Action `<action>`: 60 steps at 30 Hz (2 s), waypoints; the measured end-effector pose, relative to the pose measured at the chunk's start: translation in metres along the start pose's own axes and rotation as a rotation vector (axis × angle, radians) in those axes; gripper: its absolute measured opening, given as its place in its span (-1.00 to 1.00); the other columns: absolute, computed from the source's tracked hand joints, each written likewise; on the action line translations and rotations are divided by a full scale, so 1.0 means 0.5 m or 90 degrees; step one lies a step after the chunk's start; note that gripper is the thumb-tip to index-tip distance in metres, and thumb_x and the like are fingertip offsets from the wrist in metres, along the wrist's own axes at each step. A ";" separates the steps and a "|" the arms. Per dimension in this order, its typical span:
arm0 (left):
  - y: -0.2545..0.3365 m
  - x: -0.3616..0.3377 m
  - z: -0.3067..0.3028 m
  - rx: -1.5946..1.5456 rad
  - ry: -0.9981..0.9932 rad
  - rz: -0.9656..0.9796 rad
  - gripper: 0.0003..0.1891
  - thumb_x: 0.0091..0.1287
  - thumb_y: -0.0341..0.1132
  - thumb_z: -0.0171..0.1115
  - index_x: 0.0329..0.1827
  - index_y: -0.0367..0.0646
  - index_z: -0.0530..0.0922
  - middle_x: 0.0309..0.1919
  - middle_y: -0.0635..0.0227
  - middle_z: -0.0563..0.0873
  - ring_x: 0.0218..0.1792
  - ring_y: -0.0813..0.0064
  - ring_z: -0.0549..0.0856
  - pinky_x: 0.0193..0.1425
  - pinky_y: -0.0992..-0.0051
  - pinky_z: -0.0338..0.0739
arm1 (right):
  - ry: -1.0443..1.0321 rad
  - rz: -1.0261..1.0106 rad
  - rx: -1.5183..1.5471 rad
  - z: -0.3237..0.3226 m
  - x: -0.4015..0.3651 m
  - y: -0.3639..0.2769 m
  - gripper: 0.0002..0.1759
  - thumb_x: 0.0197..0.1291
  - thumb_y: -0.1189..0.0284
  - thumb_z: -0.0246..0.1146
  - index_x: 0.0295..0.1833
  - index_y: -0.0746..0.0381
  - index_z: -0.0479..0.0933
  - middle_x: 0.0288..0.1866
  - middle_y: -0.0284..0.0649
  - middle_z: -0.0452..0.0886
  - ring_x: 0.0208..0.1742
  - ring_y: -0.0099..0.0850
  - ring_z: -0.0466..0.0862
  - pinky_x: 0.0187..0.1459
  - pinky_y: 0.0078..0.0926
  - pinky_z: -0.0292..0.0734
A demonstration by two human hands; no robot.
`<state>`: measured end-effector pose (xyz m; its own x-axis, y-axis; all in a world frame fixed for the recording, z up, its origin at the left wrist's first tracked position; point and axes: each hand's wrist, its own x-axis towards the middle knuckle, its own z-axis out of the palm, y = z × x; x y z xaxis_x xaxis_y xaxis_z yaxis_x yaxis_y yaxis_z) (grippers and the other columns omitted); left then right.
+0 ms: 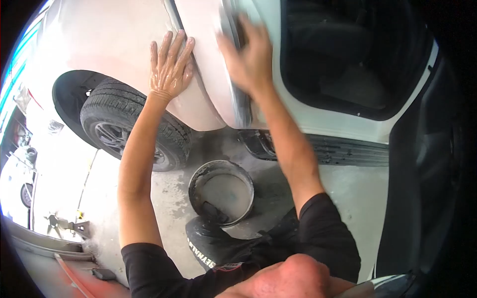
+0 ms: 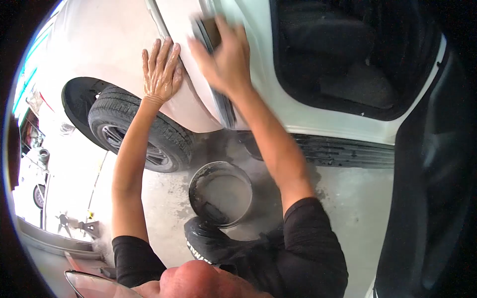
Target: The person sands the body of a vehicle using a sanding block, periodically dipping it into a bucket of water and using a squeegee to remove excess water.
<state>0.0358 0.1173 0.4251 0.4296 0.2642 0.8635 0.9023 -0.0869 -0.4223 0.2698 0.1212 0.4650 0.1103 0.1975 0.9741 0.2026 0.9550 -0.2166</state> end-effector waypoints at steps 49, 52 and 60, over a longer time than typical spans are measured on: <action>-0.013 -0.009 0.020 0.020 0.018 0.038 -0.29 0.29 -0.26 0.18 0.58 -0.03 0.36 0.59 0.15 0.35 0.62 -0.12 0.20 0.62 -0.32 -0.10 | -0.020 0.106 0.095 -0.014 -0.095 0.035 -0.17 0.13 0.04 0.53 0.33 0.43 0.52 0.03 0.19 0.56 0.00 0.03 0.68 0.00 -0.14 0.63; -0.014 -0.012 0.020 0.009 0.015 0.037 -0.28 0.28 -0.26 0.19 0.58 -0.02 0.36 0.60 0.16 0.34 0.62 -0.11 0.19 0.63 -0.31 -0.11 | 0.008 0.043 0.166 0.041 0.117 0.001 -0.30 0.10 0.06 0.52 0.16 0.38 0.56 -0.15 0.15 0.66 -0.06 0.09 0.70 0.00 -0.11 0.63; -0.009 -0.009 0.009 0.021 -0.020 0.015 -0.25 0.21 -0.28 0.22 0.57 -0.02 0.37 0.60 0.18 0.33 0.64 -0.08 0.15 0.64 -0.30 -0.11 | -0.060 0.101 0.091 -0.044 -0.146 0.039 -0.19 0.19 0.24 0.50 0.42 0.51 0.43 0.01 0.10 0.58 0.02 0.02 0.67 0.03 -0.11 0.61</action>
<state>0.0295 0.1206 0.4220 0.4482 0.2929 0.8446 0.8904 -0.0622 -0.4509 0.2870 0.1208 0.3881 0.0368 0.3607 0.9319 0.0497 0.9308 -0.3623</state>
